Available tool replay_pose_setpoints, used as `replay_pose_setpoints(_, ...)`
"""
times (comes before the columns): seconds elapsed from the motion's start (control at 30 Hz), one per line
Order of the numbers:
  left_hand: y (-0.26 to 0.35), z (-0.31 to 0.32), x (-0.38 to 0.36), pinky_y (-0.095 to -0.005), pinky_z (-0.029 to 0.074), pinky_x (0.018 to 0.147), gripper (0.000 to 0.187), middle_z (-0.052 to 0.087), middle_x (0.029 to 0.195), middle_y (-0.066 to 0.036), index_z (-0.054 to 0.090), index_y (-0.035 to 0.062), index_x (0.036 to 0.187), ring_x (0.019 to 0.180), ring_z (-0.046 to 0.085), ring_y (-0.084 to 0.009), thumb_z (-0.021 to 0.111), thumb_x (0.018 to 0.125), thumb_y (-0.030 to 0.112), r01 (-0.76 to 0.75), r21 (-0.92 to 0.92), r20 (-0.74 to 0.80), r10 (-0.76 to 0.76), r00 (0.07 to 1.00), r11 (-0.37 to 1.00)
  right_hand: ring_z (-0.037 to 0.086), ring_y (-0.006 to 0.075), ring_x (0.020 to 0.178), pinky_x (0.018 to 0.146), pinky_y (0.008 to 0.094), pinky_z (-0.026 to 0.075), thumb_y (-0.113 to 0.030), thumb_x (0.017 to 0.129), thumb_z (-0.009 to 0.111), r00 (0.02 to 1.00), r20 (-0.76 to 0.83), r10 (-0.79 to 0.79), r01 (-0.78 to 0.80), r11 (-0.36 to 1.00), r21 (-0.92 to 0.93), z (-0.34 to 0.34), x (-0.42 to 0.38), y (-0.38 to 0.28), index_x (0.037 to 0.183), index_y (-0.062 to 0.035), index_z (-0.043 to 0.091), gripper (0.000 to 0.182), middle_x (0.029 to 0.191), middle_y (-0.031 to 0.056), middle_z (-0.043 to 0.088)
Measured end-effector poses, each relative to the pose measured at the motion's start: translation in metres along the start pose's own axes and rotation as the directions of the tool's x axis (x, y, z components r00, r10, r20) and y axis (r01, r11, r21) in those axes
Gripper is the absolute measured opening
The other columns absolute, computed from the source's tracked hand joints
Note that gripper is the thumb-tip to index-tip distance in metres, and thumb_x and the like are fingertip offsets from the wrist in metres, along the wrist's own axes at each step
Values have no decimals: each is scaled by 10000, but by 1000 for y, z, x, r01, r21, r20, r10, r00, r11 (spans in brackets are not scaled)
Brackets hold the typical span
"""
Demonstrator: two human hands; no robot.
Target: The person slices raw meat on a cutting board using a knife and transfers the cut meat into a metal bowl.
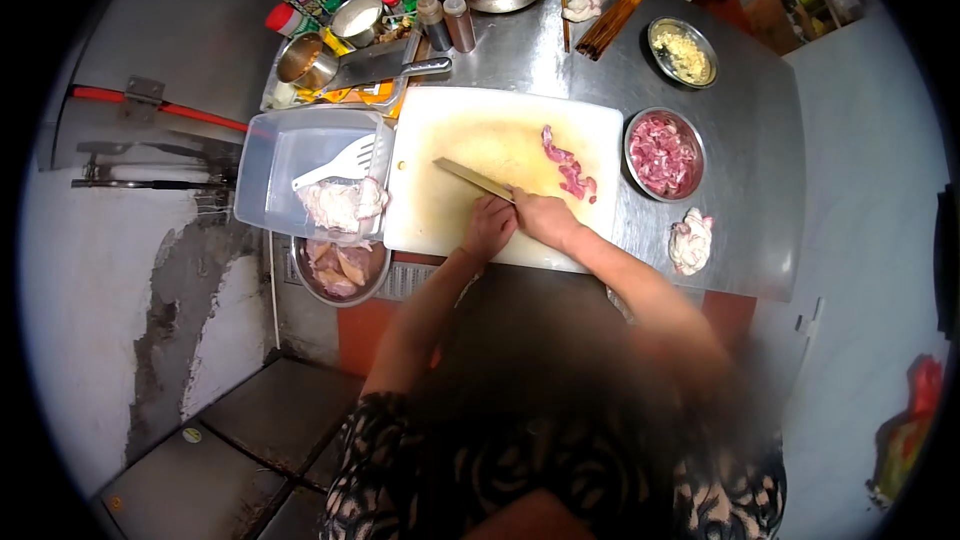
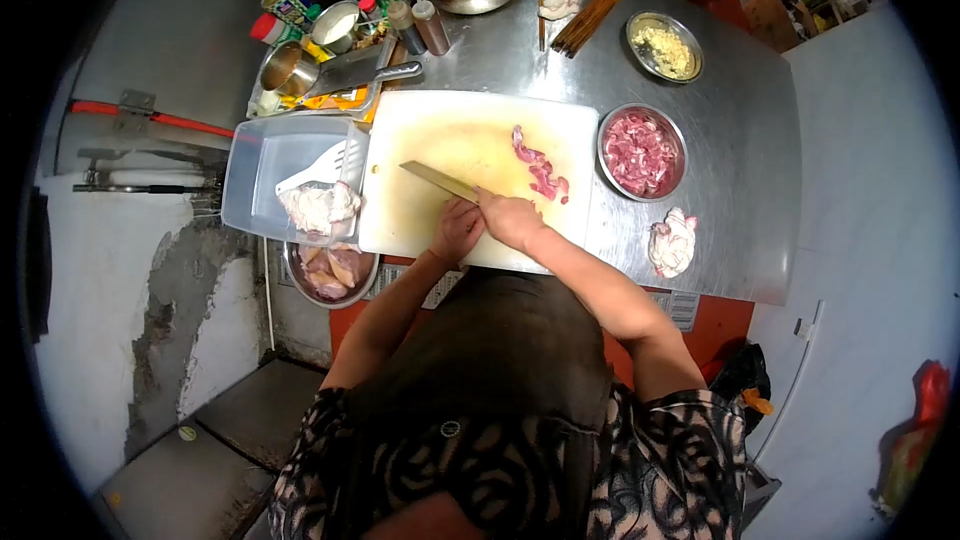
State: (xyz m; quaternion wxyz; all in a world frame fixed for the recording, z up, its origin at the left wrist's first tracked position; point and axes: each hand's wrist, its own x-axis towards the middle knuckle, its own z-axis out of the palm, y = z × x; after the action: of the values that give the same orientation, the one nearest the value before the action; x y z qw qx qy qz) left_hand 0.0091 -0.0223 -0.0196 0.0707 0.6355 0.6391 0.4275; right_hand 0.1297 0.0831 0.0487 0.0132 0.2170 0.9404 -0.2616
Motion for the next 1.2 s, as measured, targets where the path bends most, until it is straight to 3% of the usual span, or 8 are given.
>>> replay_pose_setpoints(0.17, 14, -10, 13, -356, 425, 808, 197, 627, 963, -54, 663, 76, 918, 921, 564, -247, 613, 738, 13, -33, -32, -35, 31, 999, 999, 601, 385, 641, 572, 460, 478, -111, 831, 479, 985, 100, 139, -145, 988, 57, -29, -47, 35, 1063, 31, 471, 272, 685, 221, 602)
replay_pose_setpoints(0.27, 21, -17, 13, -355, 425, 821, 200, 628, 959, -43, 669, 90, 928, 938, 564, -236, 603, 757, 11, -55, -11, -88, 54, 995, 998, 602, 377, 629, 558, 455, 478, -123, 843, 474, 988, -32, 149, -150, 988, -22, -28, -67, 32, 1016, 42, 471, 240, 669, 216, 594)
replay_pose_setpoints(0.43, 9, -11, 5, -377, 417, 845, 155, 607, 987, -31, 654, 103, 880, 950, 532, -253, 611, 737, 61, 17, 48, 37, -18, 999, 999, 608, 369, 617, 550, 436, 492, -51, 790, 462, 970, 175, 171, -154, 982, -110, -40, -93, -3, 957, 60, 461, 200, 652, 217, 590)
replay_pose_setpoints(0.57, 12, -13, 7, -376, 431, 817, 162, 631, 970, -58, 652, 71, 866, 913, 555, -266, 601, 720, 19, 57, 15, 15, -57, 998, 998, 622, 373, 615, 559, 441, 504, -37, 792, 433, 996, 47, 73, -74, 997, 20, -17, -59, 3, 948, 54, 472, 185, 669, 235, 611)
replay_pose_setpoints(0.73, 4, -9, 3, -380, 440, 799, 157, 609, 923, -51, 636, 75, 862, 889, 547, -279, 615, 714, 25, 29, -12, 25, -29, 999, 1000, 617, 380, 666, 594, 449, 495, -76, 793, 472, 993, 112, 36, -42, 998, 53, -7, 10, -9, 986, 56, 480, 234, 698, 223, 616)
replay_pose_setpoints(0.97, 11, -9, 5, -374, 447, 793, 174, 616, 912, -57, 649, 83, 865, 899, 564, -256, 641, 706, 13, -14, -34, -106, 10, 994, 999, 594, 410, 638, 572, 474, 481, -134, 851, 484, 993, 16, 116, -117, 983, 140, -28, -40, 29, 964, 45, 466, 213, 697, 228, 606)
replay_pose_setpoints(1.07, 7, -9, 5, -373, 451, 787, 210, 619, 942, -59, 663, 98, 893, 900, 566, -252, 633, 708, 3, 0, -68, -104, -7, 995, 998, 598, 405, 635, 566, 474, 484, -152, 867, 472, 979, -11, 202, -203, 979, -14, -36, -64, 25, 977, 46, 456, 226, 705, 232, 605)
replay_pose_setpoints(1.2, 14, -17, 10, -372, 453, 789, 192, 619, 962, -62, 655, 80, 881, 892, 569, -261, 614, 711, 1, -38, -35, -54, 36, 998, 999, 602, 400, 633, 560, 473, 486, -71, 816, 463, 975, 160, 156, -156, 988, -15, -49, -92, 1, 1001, 45, 433, 220, 698, 239, 601)
